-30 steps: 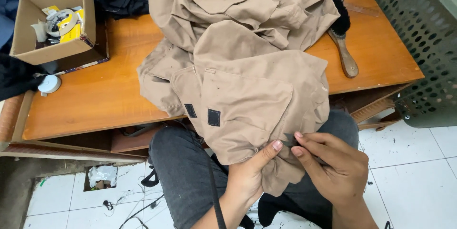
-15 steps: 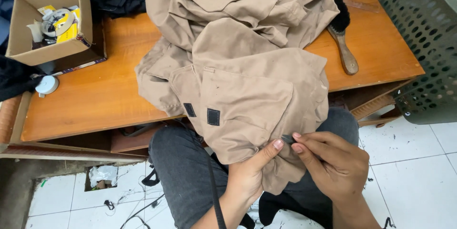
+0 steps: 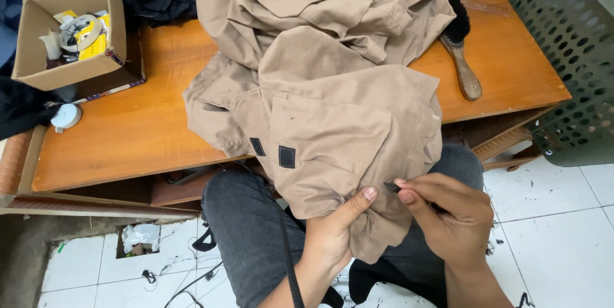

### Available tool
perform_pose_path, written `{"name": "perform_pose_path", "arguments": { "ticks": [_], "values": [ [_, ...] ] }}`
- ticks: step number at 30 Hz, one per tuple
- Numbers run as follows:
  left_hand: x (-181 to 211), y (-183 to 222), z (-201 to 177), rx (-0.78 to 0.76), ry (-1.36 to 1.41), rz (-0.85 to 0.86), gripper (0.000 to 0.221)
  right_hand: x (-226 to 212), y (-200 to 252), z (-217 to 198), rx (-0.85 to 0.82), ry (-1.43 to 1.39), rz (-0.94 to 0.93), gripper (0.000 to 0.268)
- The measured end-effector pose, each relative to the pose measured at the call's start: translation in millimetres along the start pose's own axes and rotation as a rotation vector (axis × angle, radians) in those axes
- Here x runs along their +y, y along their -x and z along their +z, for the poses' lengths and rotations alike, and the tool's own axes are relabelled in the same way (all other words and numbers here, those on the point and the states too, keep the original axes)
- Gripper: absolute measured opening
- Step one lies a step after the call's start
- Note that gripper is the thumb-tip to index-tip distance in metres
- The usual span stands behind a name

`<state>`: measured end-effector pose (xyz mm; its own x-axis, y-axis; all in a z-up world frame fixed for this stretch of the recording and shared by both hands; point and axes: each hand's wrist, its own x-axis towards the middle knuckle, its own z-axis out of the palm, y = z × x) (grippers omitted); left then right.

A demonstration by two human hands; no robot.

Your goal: The person is performing finishing work on a tan garment, which involves brushing away lint and using a small tool to trim loose threads.

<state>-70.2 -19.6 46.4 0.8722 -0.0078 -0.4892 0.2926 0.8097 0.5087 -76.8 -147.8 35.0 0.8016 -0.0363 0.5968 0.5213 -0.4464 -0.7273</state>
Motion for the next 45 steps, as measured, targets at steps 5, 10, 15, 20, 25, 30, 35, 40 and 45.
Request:
{"name": "perform_pose_path", "arguments": {
  "ticks": [5, 10, 15, 20, 25, 30, 35, 40, 45],
  "values": [
    [0.1, -2.0, -9.8, 0.008, 0.039, 0.013, 0.055, 19.4, 4.6, 2.9, 0.246, -0.458, 0.306, 0.038],
    [-2.3, -6.8, -26.6, -0.034, 0.053, -0.024, 0.056, 36.1, -3.1, 3.2, 0.303, -0.621, 0.529, 0.024],
    [-2.3, -13.3, -42.8, -0.172, 0.009, -0.075, 0.045, 36.1, -3.4, 3.4, 0.061, -0.361, 0.709, 0.031],
    [-7.5, -19.6, -68.8, -0.017, -0.109, -0.073, 0.027, 42.0, 1.0, 1.4, 0.221, -0.547, 0.648, 0.028],
    [1.1, -13.8, -59.3, 0.040, -0.096, -0.035, 0.048, 48.8, 2.1, -3.6, -0.026, -0.594, 0.621, 0.055],
    [-3.2, -16.9, -59.9, 0.104, -0.163, 0.031, 0.050, 56.1, -7.2, -12.0, 0.068, -0.349, 0.589, 0.022],
    [-0.6, -15.8, -53.4, 0.135, -0.087, 0.002, 0.054, 71.5, -7.7, -12.4, 0.362, -0.294, 0.497, 0.020],
    [0.8, -16.4, -52.1, 0.154, -0.033, -0.029, 0.053, 90.4, 0.3, -3.5, -0.108, -0.220, 0.538, 0.031],
    [1.3, -19.8, -60.9, 0.186, -0.075, 0.002, 0.050, 85.3, -6.6, 11.6, 0.467, -0.586, 0.639, 0.023]
  ]
}}
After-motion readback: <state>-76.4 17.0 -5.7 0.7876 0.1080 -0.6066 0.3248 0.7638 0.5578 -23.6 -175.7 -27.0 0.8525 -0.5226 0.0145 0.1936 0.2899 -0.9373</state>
